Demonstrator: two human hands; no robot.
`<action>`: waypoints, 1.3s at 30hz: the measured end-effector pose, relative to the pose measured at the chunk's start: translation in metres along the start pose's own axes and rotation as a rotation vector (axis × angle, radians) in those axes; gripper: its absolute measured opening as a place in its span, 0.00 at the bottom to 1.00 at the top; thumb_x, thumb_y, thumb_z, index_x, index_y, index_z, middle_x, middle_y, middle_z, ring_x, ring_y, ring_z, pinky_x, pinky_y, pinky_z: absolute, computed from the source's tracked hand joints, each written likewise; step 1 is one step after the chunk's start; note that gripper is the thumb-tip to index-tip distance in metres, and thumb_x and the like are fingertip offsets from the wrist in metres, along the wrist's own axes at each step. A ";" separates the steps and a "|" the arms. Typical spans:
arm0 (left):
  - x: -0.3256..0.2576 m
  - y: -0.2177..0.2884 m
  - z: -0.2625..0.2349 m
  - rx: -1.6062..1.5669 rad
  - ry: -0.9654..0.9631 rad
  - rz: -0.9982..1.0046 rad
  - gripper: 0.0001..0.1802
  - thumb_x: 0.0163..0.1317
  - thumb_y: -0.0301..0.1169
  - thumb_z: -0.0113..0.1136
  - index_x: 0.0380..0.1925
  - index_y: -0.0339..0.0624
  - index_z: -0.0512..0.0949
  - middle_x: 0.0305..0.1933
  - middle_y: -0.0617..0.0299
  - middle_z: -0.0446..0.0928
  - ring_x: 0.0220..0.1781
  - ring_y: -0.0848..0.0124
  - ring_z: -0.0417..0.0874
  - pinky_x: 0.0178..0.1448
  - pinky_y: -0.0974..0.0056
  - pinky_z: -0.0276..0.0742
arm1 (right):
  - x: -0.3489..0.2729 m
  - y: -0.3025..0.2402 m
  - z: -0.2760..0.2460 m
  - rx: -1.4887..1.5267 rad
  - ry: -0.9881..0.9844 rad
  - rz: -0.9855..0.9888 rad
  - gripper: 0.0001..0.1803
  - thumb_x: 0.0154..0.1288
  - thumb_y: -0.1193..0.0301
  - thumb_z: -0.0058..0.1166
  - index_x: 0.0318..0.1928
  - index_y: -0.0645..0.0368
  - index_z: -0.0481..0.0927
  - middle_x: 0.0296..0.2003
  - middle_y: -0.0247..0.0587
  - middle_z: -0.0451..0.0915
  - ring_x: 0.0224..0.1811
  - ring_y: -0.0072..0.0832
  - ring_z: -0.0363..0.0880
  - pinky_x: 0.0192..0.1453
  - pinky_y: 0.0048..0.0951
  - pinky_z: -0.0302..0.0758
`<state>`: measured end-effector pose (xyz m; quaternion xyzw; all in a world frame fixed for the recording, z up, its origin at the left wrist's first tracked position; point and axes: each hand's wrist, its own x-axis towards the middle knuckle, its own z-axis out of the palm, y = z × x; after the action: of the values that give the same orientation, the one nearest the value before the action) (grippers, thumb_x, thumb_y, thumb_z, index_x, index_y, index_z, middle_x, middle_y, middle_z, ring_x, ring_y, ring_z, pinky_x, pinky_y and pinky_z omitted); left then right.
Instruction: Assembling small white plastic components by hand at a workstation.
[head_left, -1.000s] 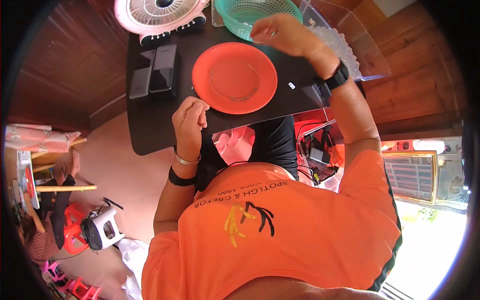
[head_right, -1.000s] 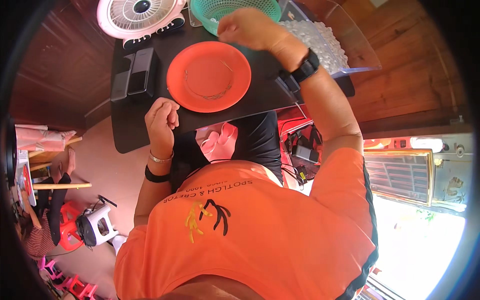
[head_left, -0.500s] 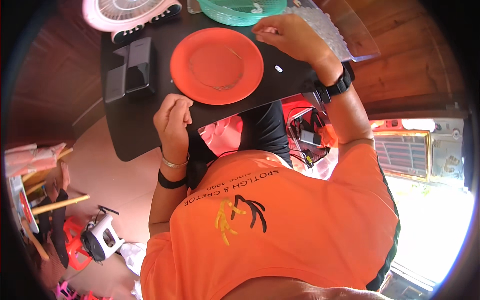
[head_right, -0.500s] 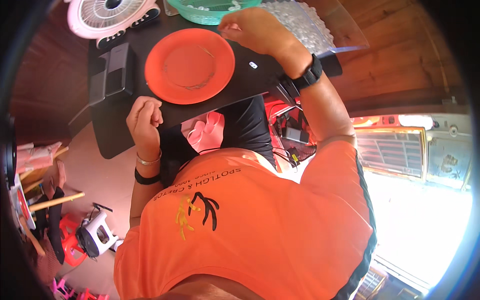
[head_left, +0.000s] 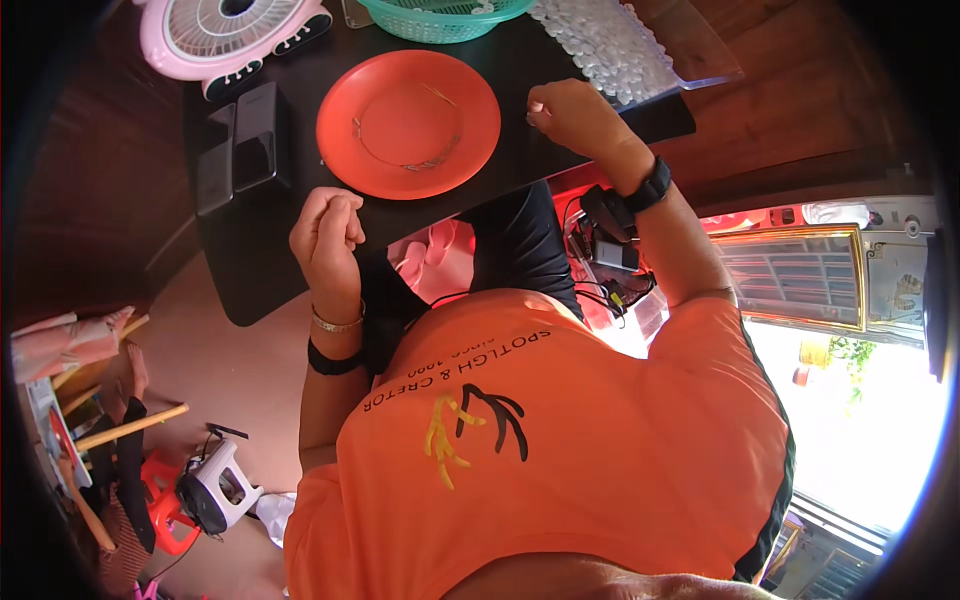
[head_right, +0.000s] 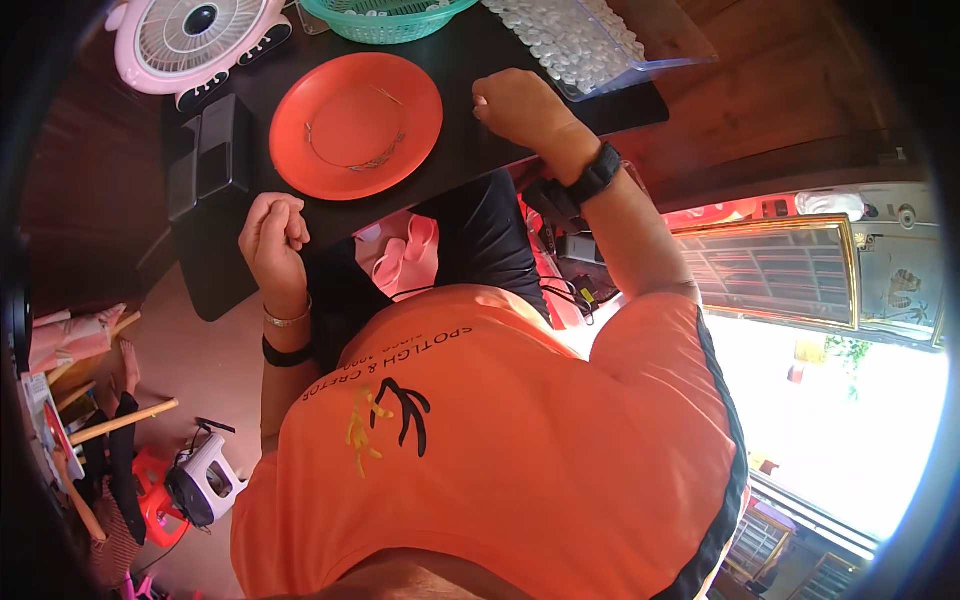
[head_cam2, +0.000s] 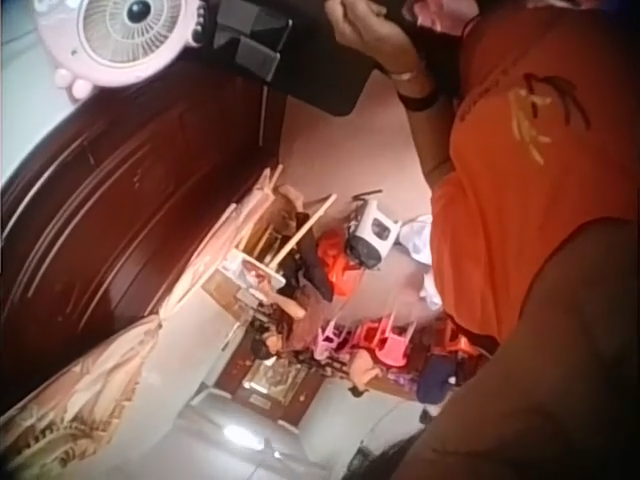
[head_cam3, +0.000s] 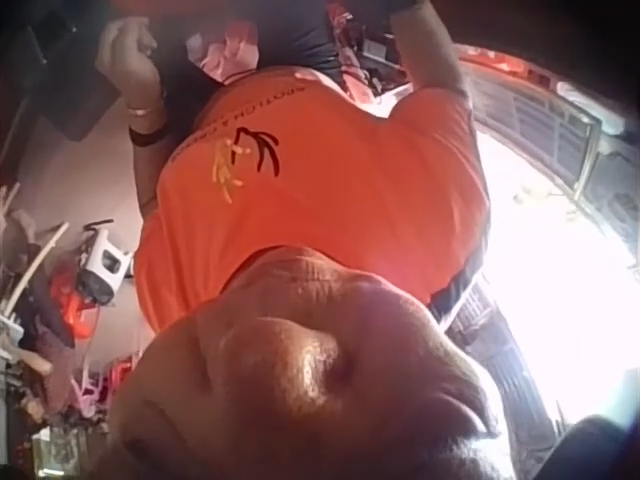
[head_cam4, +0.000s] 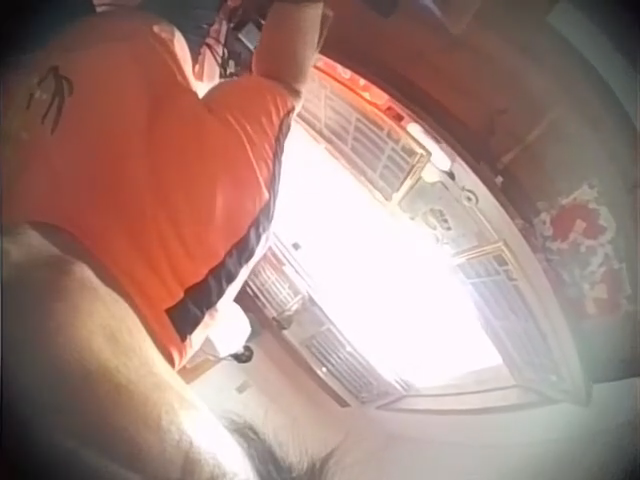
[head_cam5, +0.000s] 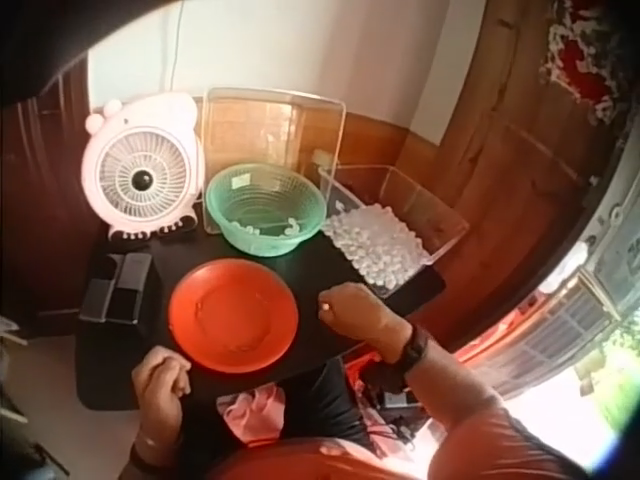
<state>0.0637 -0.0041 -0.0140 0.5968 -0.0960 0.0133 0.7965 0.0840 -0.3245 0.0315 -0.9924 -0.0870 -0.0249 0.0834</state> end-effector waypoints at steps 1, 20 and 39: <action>0.000 0.000 0.000 -0.002 -0.006 -0.007 0.09 0.61 0.25 0.48 0.24 0.35 0.74 0.16 0.70 0.62 0.18 0.83 0.60 0.22 0.75 0.55 | 0.000 -0.001 0.001 -0.110 0.024 -0.021 0.10 0.55 0.66 0.54 0.32 0.59 0.80 0.27 0.46 0.81 0.33 0.42 0.80 0.38 0.37 0.75; -0.028 0.029 0.000 0.182 -0.357 0.019 0.07 0.66 0.27 0.46 0.32 0.33 0.68 0.18 0.67 0.66 0.19 0.82 0.64 0.23 0.74 0.60 | -0.008 -0.158 -0.018 0.778 -0.224 -0.298 0.10 0.59 0.68 0.57 0.31 0.63 0.77 0.22 0.41 0.79 0.23 0.27 0.79 0.26 0.28 0.73; -0.011 0.014 -0.030 -0.153 0.014 -0.191 0.05 0.62 0.27 0.50 0.27 0.39 0.72 0.17 0.69 0.66 0.16 0.81 0.65 0.21 0.76 0.59 | 0.139 -0.146 0.005 -0.180 -0.291 -0.253 0.15 0.55 0.59 0.56 0.38 0.55 0.84 0.35 0.43 0.83 0.39 0.41 0.81 0.44 0.36 0.76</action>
<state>0.0551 0.0291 -0.0109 0.5405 -0.0339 -0.0659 0.8381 0.1954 -0.1582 0.0593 -0.9702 -0.2192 0.1007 -0.0228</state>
